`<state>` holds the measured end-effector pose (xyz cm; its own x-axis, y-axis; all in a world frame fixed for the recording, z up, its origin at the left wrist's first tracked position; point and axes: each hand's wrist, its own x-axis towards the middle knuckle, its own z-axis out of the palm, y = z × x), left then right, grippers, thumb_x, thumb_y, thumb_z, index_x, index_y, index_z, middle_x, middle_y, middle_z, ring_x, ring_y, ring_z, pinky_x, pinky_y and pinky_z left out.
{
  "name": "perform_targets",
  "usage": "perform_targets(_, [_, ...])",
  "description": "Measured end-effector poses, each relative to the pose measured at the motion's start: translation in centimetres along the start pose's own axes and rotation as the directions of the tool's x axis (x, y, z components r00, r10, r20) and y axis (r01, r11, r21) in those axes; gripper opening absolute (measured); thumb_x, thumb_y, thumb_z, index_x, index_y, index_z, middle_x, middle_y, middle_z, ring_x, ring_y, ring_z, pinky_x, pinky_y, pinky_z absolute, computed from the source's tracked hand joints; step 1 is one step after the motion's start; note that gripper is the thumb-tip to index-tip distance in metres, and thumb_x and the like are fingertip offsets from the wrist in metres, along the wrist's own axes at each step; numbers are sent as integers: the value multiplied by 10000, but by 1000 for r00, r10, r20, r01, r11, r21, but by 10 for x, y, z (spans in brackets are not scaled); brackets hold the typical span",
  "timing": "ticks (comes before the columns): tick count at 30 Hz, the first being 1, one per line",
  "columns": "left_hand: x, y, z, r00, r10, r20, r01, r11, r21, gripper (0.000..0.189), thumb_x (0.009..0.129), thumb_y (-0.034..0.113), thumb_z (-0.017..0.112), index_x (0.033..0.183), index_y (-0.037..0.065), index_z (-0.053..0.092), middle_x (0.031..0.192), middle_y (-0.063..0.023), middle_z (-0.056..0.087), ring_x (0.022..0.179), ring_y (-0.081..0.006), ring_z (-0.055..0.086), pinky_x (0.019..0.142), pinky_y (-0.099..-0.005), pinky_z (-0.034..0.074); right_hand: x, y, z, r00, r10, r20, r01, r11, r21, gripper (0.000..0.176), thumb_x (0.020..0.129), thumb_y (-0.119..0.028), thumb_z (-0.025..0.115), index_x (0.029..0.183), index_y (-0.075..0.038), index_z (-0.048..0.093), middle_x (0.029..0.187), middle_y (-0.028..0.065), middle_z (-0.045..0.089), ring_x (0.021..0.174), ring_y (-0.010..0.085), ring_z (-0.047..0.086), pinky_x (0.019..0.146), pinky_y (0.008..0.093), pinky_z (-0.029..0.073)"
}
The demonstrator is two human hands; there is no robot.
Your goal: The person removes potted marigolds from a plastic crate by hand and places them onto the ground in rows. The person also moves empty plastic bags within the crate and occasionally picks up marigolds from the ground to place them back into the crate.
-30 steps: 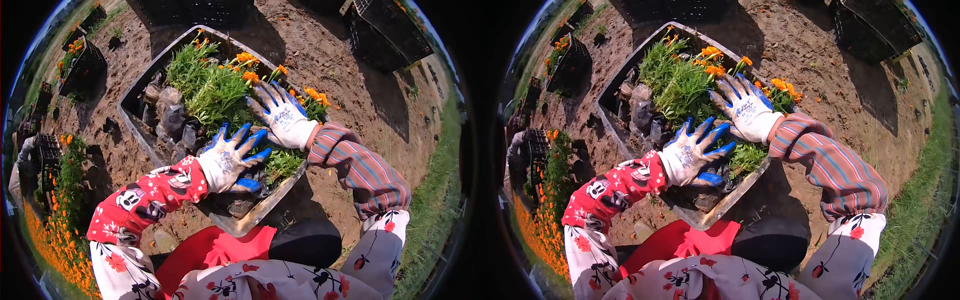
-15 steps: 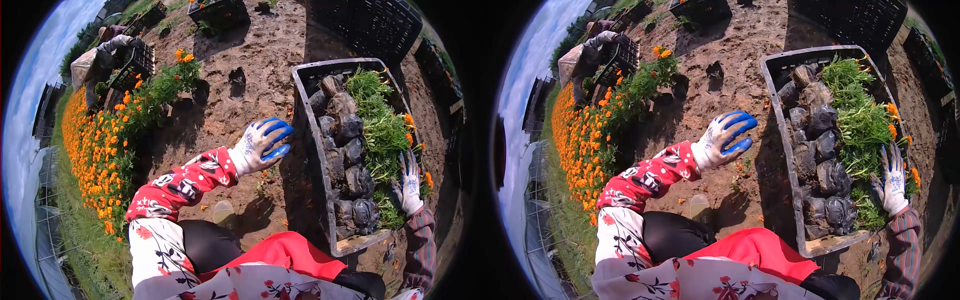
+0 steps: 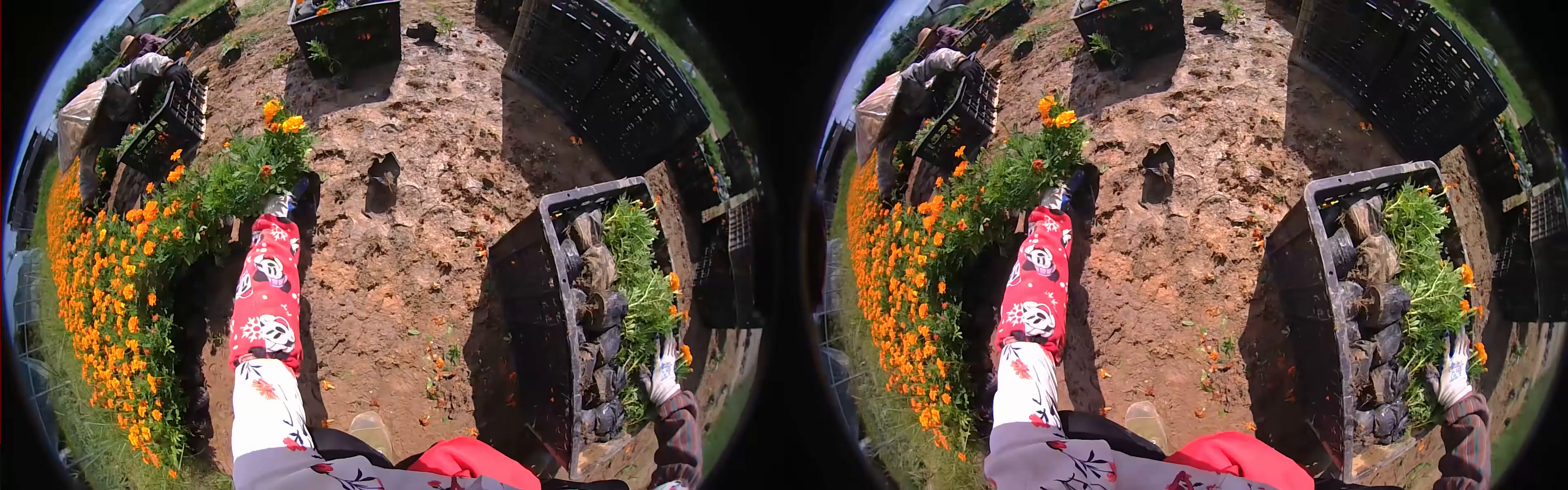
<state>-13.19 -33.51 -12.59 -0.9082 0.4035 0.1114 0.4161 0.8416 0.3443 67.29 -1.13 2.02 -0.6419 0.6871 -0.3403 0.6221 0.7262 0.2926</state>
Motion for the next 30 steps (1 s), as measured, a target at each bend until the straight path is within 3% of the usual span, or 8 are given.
perform_targets(3, [51,-3,22,995,-40,97,29,993,111,667,689,496,685,1148,35,540,1098,-167,587,1020,-316,550,844,-399,438,1,-13,-11,971,152,187,-155,988,2,1023,689,-313,687,1430,0,54,1440,339,22,1335,495,53,1109,520,59])
perform_targets(11, [71,-10,38,982,33,184,-69,980,187,583,688,441,688,1113,61,563,1073,-138,596,991,-301,558,814,-406,438,5,-26,-24,940,217,263,-217,976,-28,981,723,-380,641,1416,39,87,1425,362,59,1322,516,74,1107,513,69])
perform_targets(16, [35,-12,32,962,214,169,-234,966,113,532,688,407,691,1090,77,577,1057,-119,601,972,-292,563,796,-411,437,11,-42,-44,962,175,208,-171,985,-37,891,770,-373,602,1401,55,141,1429,333,123,1334,467,121,1110,503,77])
perform_targets(21, [-45,-18,18,842,533,84,-531,846,-52,482,688,372,693,1068,93,591,1041,-101,606,953,-283,568,777,-416,437,6,-57,-108,991,64,117,-67,997,26,701,725,-379,678,1247,27,444,1378,316,262,1308,439,229,1087,492,184])
perform_targets(25, [-123,-13,-11,681,732,-24,-727,673,-134,443,687,345,695,1050,106,602,1029,-86,610,939,-275,571,762,-420,437,12,-89,-141,903,-148,-404,184,982,51,658,711,-177,711,1292,-94,414,1375,215,336,1279,395,310,1059,473,249])
perform_targets(26, [-143,-5,-17,628,776,-61,-775,615,-145,434,687,338,695,1045,109,605,1025,-82,611,935,-273,572,758,-421,437,12,-142,-187,882,-157,-444,207,976,67,595,724,-144,693,1268,-88,460,1346,192,387,1242,381,366,1035,460,291])
perform_targets(27, [-169,16,-38,651,754,89,-745,657,-115,364,693,276,623,1033,145,613,989,-72,602,913,-268,568,770,-411,428,13,-177,-211,842,-210,-497,312,941,130,538,728,-140,687,1233,-90,509,1307,177,438,1211,372,404,1013,446,322])
perform_targets(30, [-242,35,-19,574,811,117,-791,585,-179,338,736,236,549,1065,169,593,999,-64,581,933,-253,557,788,-394,418,23,-248,-225,759,-335,-559,528,819,225,443,738,-159,687,1161,-112,565,1174,150,534,1080,363,498,919,441,391])
